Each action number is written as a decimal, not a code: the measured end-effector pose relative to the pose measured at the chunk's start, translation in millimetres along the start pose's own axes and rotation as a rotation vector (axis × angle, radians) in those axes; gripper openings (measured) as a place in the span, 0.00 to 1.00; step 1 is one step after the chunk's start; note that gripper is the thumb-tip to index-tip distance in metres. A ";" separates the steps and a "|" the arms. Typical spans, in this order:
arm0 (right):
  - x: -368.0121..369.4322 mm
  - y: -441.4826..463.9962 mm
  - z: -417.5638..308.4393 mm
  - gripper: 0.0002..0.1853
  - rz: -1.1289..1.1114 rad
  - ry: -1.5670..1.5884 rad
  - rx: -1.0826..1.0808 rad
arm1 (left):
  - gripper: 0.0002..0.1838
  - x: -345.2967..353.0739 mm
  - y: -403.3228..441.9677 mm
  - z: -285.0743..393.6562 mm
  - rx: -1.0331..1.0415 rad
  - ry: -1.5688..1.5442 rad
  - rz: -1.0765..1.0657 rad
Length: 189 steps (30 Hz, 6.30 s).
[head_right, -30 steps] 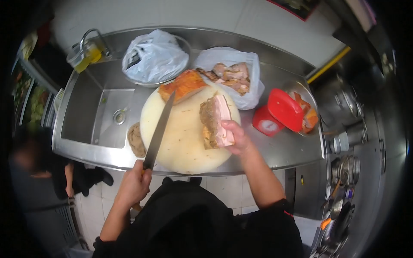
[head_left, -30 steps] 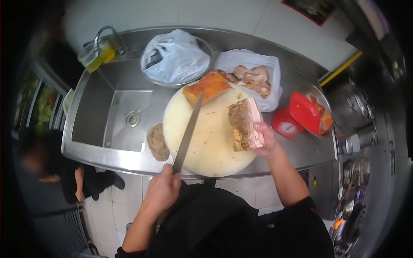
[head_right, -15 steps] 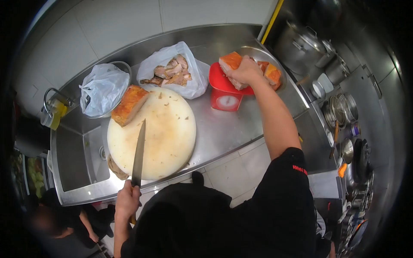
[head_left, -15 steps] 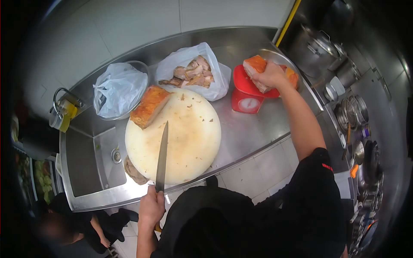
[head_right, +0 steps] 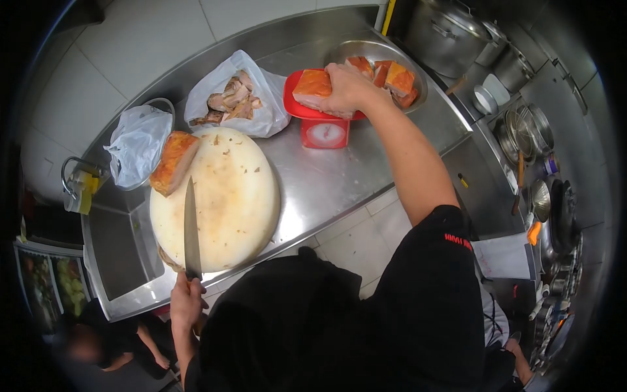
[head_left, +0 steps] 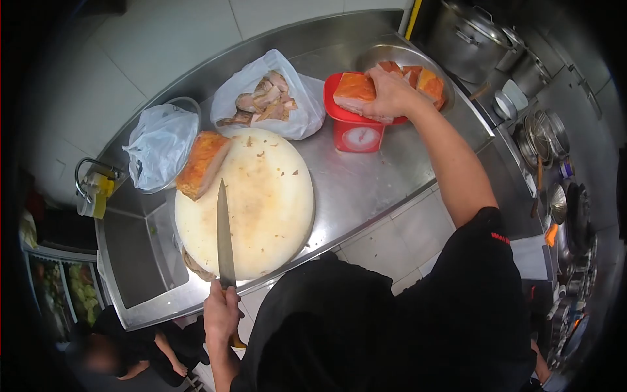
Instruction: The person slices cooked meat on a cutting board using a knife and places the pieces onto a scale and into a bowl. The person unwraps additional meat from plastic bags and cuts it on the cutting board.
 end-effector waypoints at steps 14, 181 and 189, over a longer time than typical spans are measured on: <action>13.0 -0.2 8.1 0.56 -0.080 0.000 -0.001 | 0.14 4.2 -0.1 4.8 -0.026 0.031 0.021; 158.2 -112.4 -279.8 0.20 -0.016 0.366 -0.603 | 0.12 -23.4 9.2 12.2 0.113 0.202 -0.430; 156.1 -111.3 -276.0 0.19 0.001 0.394 -0.579 | 0.12 -34.6 -19.5 -15.6 0.055 0.219 -0.471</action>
Point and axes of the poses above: each hand's wrist, its own y-axis towards the middle knuckle, its own x-axis out of the palm, z = x × y, the point moved 5 cm from there along y, towards the middle knuckle, and after that the axes turned 9 degrees about -z, right-handed, at the moved point
